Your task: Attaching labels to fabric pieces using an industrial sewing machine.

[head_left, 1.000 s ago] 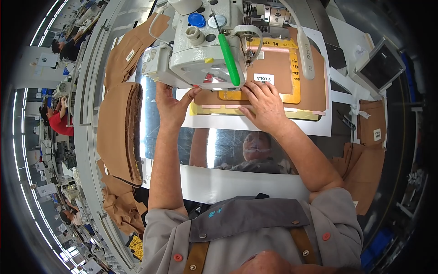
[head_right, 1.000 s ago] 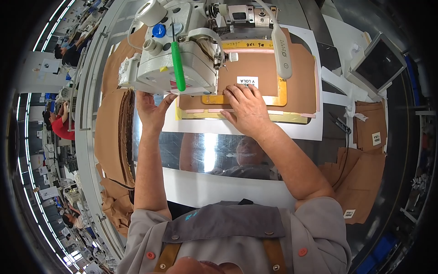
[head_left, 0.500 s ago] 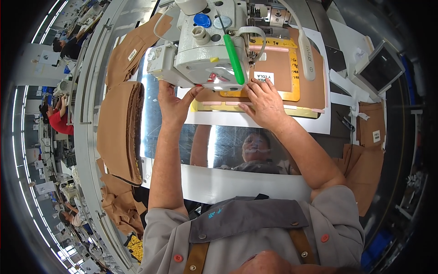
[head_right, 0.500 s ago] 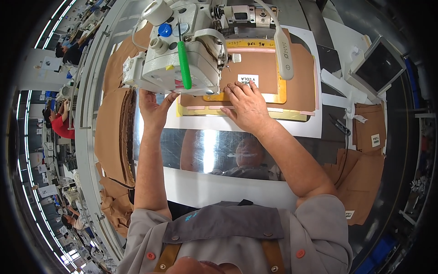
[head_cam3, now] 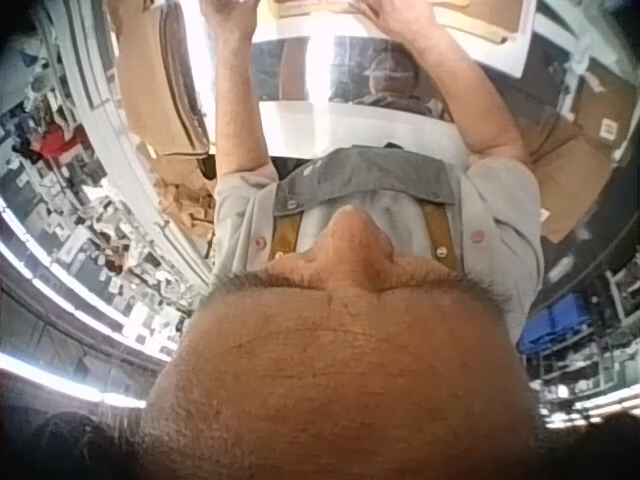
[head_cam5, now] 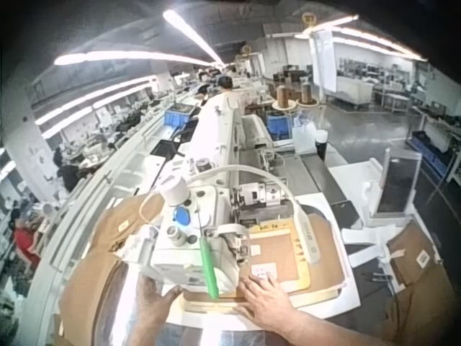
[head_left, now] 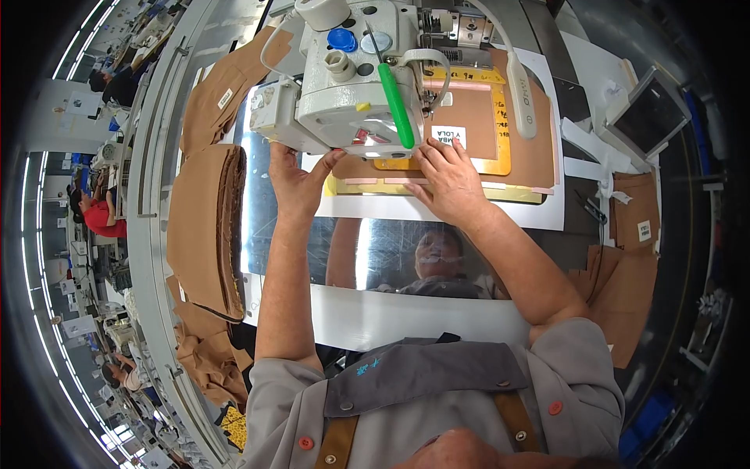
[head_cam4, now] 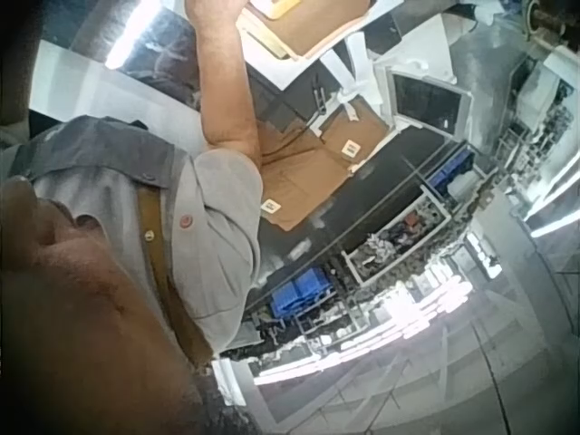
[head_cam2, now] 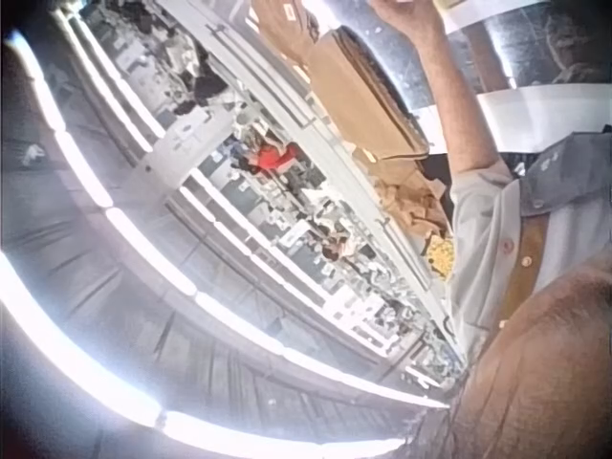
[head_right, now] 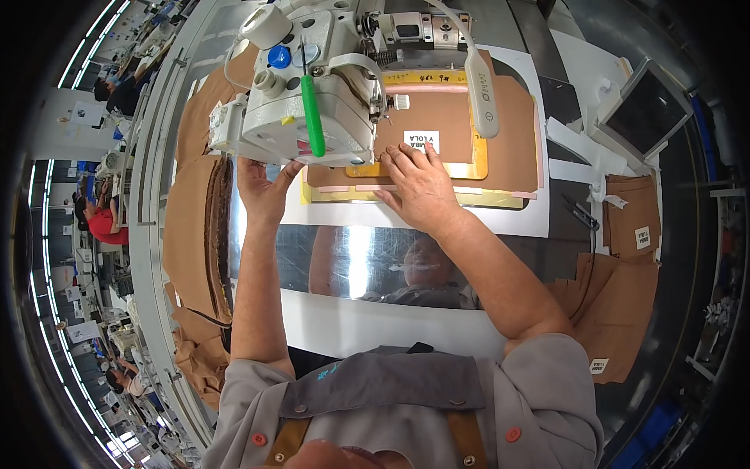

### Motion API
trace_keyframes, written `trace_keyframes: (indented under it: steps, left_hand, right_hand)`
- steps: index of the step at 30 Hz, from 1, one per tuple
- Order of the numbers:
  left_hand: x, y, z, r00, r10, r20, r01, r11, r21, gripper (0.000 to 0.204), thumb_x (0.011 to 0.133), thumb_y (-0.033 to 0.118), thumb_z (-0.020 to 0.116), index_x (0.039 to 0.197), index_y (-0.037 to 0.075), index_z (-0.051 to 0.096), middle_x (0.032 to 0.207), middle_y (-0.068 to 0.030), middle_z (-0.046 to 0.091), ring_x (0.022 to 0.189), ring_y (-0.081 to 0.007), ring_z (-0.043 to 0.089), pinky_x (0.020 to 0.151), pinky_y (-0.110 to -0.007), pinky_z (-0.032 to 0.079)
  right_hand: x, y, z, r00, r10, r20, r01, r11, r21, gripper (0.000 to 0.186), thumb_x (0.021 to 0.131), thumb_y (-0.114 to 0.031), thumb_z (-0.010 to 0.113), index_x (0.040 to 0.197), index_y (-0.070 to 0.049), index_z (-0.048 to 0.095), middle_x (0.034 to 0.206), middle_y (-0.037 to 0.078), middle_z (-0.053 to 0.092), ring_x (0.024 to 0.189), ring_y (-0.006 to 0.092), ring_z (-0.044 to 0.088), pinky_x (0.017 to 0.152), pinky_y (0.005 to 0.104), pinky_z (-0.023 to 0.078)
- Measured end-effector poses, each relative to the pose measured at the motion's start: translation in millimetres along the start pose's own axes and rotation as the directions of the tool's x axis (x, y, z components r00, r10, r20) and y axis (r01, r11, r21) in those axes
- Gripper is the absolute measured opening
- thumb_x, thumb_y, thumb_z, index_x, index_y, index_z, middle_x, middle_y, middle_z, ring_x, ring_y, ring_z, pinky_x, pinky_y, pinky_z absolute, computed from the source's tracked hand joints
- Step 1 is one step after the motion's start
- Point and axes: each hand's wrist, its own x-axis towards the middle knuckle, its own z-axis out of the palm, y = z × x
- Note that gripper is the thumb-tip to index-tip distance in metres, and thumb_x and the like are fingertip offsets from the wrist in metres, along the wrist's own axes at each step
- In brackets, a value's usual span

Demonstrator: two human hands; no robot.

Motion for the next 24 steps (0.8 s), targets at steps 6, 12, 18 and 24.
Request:
trace_keyframes:
  steps: [6, 12, 18, 24]
  left_hand:
    - [1.8, -2.4, -0.6, 1.0, 0.001, -0.023, -0.002, 0.999, -0.033, 0.073, 0.076, 0.005, 0.092, 0.136, 0.004, 0.05, 0.132, -0.0106, 0.062, 0.125, -0.023, 0.059, 0.109, -0.039, 0.045]
    - [2.7, -1.5, -0.4, 1.0, 0.011, 0.003, -0.012, 0.999, 0.033, 0.075, 0.077, 0.006, 0.092, 0.138, 0.004, 0.048, 0.134, -0.0107, 0.06, 0.126, -0.0232, 0.057, 0.11, -0.039, 0.044]
    - [-1.7, 1.1, 2.6, 1.0, -0.015, -0.001, 0.015, 1.0, 0.003, 0.078, 0.077, 0.009, 0.092, 0.14, 0.004, 0.046, 0.136, -0.011, 0.059, 0.127, -0.0234, 0.056, 0.111, -0.04, 0.043]
    - [-40.6, -16.7, -2.9, 0.996, 0.02, -0.081, -0.006, 0.986, 0.169, 0.08, 0.079, 0.018, 0.092, 0.143, 0.0, 0.047, 0.135, -0.0145, 0.062, 0.129, -0.0273, 0.058, 0.112, -0.044, 0.045]
  right_hand:
    - [-11.7, -4.6, 1.1, 0.999, -0.002, -0.036, 0.003, 1.0, 0.028, 0.064, 0.103, -0.052, 0.053, 0.147, -0.005, 0.052, 0.15, 0.01, 0.053, 0.144, 0.0257, 0.043, 0.124, 0.0524, 0.028]
    - [-14.4, -6.2, -0.5, 0.999, 0.005, -0.043, -0.003, 0.999, 0.045, 0.065, 0.103, -0.052, 0.052, 0.148, -0.005, 0.051, 0.149, 0.01, 0.053, 0.144, 0.0253, 0.043, 0.124, 0.0531, 0.026]
    - [-15.6, -5.9, -1.5, 0.999, 0.013, -0.035, -0.01, 0.997, 0.08, 0.064, 0.101, -0.047, 0.057, 0.149, -0.006, 0.05, 0.149, 0.011, 0.052, 0.144, 0.027, 0.042, 0.126, 0.0529, 0.023]
    - [-16.5, -6.6, -1.5, 0.999, 0.011, -0.034, -0.009, 0.999, 0.053, 0.065, 0.103, -0.051, 0.051, 0.149, -0.005, 0.051, 0.149, 0.01, 0.053, 0.144, 0.0252, 0.042, 0.125, 0.053, 0.025]
